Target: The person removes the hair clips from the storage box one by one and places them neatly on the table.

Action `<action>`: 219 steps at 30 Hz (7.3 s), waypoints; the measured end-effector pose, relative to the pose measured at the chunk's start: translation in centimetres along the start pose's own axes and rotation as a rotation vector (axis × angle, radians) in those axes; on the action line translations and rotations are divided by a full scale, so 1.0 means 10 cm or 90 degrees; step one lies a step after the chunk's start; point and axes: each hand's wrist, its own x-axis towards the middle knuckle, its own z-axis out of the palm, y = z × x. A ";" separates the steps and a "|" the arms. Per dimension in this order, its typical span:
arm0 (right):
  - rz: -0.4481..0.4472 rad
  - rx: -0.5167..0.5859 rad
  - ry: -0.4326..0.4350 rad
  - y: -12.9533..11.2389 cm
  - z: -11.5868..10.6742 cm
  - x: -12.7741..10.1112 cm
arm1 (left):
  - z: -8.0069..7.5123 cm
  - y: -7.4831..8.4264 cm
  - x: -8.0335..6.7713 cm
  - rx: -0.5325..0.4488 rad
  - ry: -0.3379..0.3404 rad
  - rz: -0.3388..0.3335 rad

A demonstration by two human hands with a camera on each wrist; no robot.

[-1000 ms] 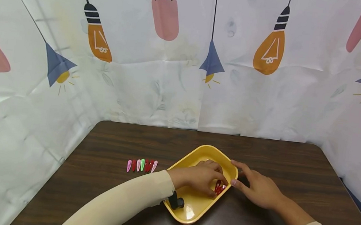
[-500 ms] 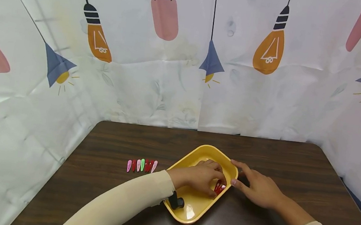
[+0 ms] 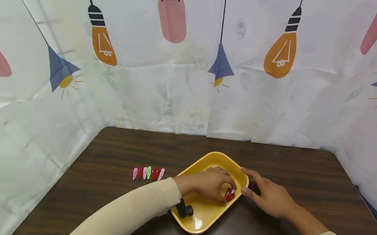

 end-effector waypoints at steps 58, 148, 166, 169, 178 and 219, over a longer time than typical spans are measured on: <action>0.000 -0.014 0.001 0.00 -0.02 0.01 | -0.50 -0.19 -0.49 -0.226 0.110 -0.041; -0.009 -0.015 0.008 0.01 -0.03 0.00 | -0.16 -1.33 -2.13 -0.379 0.278 -0.290; -0.007 -0.001 0.003 0.02 -0.03 0.00 | 0.01 -1.55 -2.35 -0.316 0.300 -0.339; -0.011 -0.001 0.004 0.01 -0.04 -0.01 | 0.04 -1.58 -2.39 -0.301 0.301 -0.343; -0.006 -0.007 0.009 0.03 -0.01 0.00 | 0.13 -1.67 -2.51 -0.270 0.296 -0.358; 0.001 -0.015 0.011 0.04 -0.01 0.01 | 0.22 -1.78 -2.65 -0.199 0.257 -0.348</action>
